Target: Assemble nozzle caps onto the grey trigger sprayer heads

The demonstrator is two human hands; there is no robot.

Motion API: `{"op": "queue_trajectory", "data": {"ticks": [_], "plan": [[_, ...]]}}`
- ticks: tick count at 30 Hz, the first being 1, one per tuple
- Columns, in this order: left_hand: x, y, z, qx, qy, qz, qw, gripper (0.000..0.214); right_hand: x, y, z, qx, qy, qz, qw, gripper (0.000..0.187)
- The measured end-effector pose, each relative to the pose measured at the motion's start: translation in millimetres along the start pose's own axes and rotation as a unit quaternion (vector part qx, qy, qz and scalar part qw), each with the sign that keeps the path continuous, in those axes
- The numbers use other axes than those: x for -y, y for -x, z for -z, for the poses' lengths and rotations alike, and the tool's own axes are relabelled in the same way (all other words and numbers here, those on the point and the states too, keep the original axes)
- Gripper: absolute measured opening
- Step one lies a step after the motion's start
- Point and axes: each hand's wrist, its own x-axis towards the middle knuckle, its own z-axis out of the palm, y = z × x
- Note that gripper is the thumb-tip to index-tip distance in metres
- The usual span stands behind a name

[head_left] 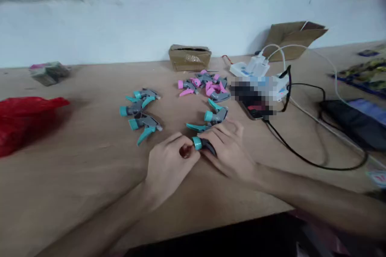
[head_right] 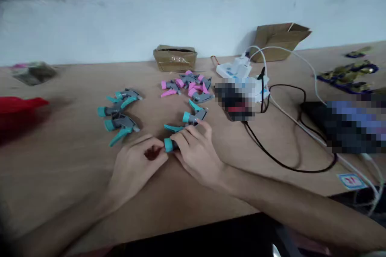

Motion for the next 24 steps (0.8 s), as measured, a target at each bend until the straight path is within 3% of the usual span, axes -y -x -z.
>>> {"op": "queue_trajectory", "data": {"ticks": [19, 24], "plan": [[0.5, -0.5, 4.7, -0.010, 0.145, 0.020, 0.989, 0.012, -4.1, -3.4, 7.8, -0.025, -0.022, 0.035, 0.999, 0.025], [13.0, -4.5, 7.2, -0.027, 0.171, 0.045, 0.984, 0.011, -11.8, -1.7, 9.1, -0.032, -0.031, 0.038, 0.998, 0.026]]}}
